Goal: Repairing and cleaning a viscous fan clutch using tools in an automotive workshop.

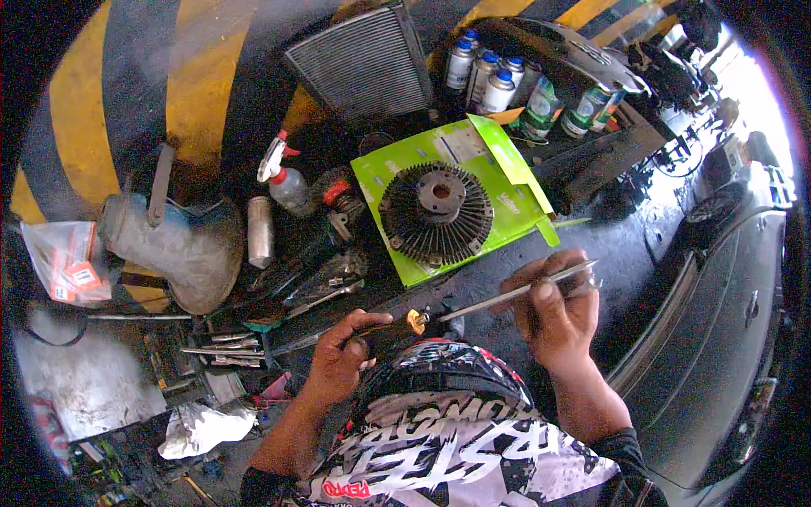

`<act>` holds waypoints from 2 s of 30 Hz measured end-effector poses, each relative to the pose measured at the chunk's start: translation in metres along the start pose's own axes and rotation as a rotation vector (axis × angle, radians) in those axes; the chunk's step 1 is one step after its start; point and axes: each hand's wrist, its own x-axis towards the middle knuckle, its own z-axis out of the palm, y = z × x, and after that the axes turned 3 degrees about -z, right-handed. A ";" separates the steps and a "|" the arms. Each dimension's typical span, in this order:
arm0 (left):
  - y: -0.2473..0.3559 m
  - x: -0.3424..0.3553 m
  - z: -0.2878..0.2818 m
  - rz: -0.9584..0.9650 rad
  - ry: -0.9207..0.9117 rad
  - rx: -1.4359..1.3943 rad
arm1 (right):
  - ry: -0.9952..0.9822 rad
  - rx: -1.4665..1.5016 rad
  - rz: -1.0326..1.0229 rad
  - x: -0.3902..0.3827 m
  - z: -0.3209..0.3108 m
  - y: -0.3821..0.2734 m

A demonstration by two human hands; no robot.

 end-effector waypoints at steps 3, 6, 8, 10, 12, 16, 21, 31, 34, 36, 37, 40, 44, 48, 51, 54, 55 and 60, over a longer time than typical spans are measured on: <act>0.003 0.003 0.007 -0.076 -0.005 0.011 | -0.011 -0.035 0.055 -0.008 -0.003 0.006; 0.000 0.003 0.007 -0.006 -0.026 0.061 | 0.008 0.006 0.116 -0.016 -0.007 0.009; 0.000 0.002 0.008 0.022 -0.017 0.118 | 0.006 -0.007 0.137 -0.018 -0.010 0.014; 0.007 0.000 0.015 -0.078 0.002 0.061 | 0.094 0.042 0.069 -0.019 -0.011 0.019; 0.007 -0.001 0.015 -0.178 0.025 0.003 | 0.075 0.058 0.078 -0.015 -0.003 0.009; 0.009 -0.003 0.018 -0.116 -0.002 0.054 | 0.039 0.018 0.106 -0.019 -0.007 0.017; 0.004 -0.003 0.014 -0.315 0.065 0.036 | -0.015 -0.008 0.079 -0.021 -0.010 0.019; 0.001 -0.001 0.005 -0.251 -0.079 -0.055 | -0.047 -0.021 0.061 -0.014 -0.021 0.019; 0.004 0.000 0.008 -0.220 -0.111 -0.013 | -0.059 0.004 0.093 -0.017 -0.020 0.013; 0.011 0.001 0.013 -0.167 -0.134 0.016 | -0.041 0.084 0.133 -0.021 -0.015 0.015; 0.016 0.001 0.016 -0.199 -0.101 0.056 | -0.036 0.080 0.131 -0.022 -0.018 0.016; 0.010 0.007 0.018 0.015 -0.044 0.262 | -0.044 0.097 0.194 -0.027 -0.029 0.023; 0.021 0.010 0.022 0.054 -0.039 0.403 | -0.069 0.036 0.037 -0.032 -0.034 0.032; 0.033 0.014 0.029 -0.190 -0.131 0.196 | -0.111 0.094 0.031 -0.029 -0.038 0.026; 0.034 0.020 0.031 -0.090 -0.103 0.260 | -0.084 0.080 0.027 -0.029 -0.040 0.026; 0.033 0.023 0.032 -0.049 -0.165 0.281 | -0.174 0.032 -0.049 -0.031 -0.052 0.038; 0.036 0.023 0.036 -0.153 -0.184 0.252 | -0.171 0.034 -0.047 -0.033 -0.051 0.039; 0.048 0.032 0.051 -0.301 -0.176 0.253 | -0.069 0.056 0.031 -0.030 -0.047 0.033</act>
